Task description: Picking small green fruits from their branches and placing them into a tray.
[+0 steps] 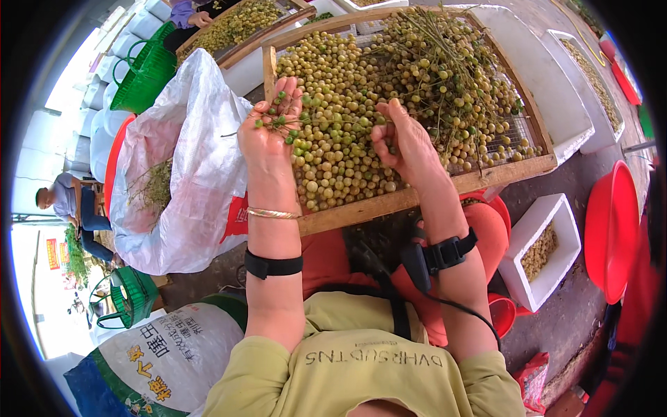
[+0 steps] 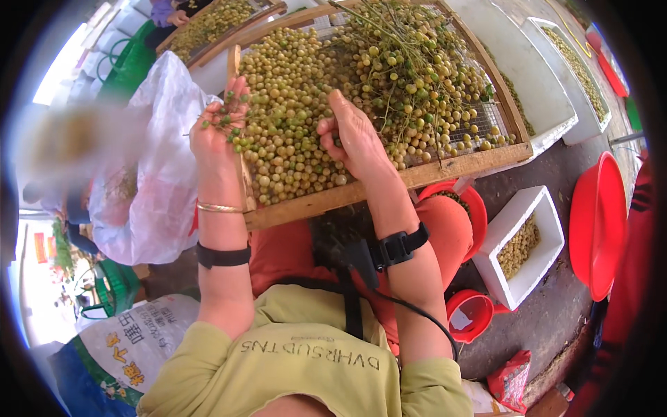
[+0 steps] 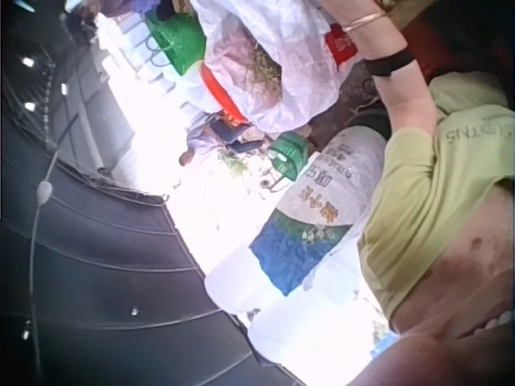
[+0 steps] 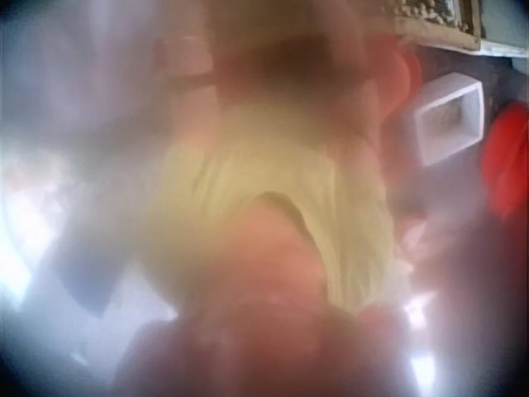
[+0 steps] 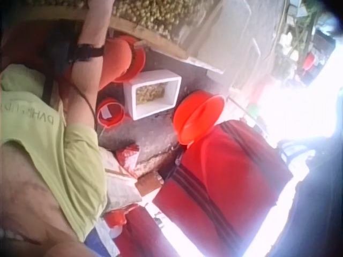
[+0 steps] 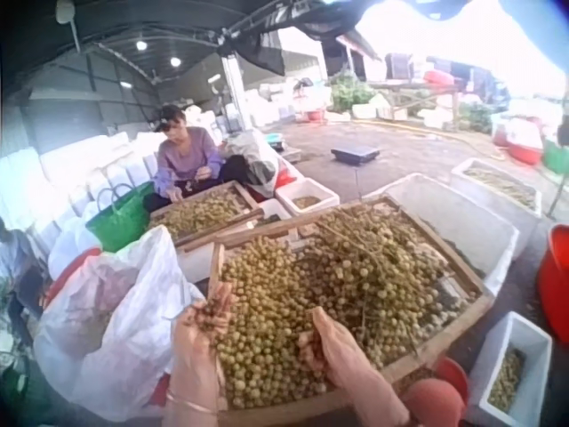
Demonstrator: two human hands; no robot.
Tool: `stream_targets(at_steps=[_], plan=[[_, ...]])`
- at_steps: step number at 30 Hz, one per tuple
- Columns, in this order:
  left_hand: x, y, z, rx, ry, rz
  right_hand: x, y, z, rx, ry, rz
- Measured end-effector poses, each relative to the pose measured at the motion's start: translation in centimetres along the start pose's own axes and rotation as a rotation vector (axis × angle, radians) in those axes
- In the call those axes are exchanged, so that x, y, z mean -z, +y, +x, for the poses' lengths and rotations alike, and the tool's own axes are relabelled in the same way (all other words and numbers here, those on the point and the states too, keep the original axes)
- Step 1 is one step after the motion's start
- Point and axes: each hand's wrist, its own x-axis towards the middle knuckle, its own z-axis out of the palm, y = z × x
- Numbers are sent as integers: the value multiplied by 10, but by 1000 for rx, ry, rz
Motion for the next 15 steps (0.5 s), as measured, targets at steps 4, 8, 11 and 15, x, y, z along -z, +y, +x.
stream_targets(at_steps=[4,8,11,15], plan=[[8,8,5,139,27,-119,3,4,-2,-34,-33,237],[-1,6,-4,61,117,-73,1,11,-14,28,-180,89],[9,13,-2,153,62,-148,-16,12,-24,112,-219,-69],[-1,-4,-18,41,44,-30,-35,15,-21,231,-223,-123]])
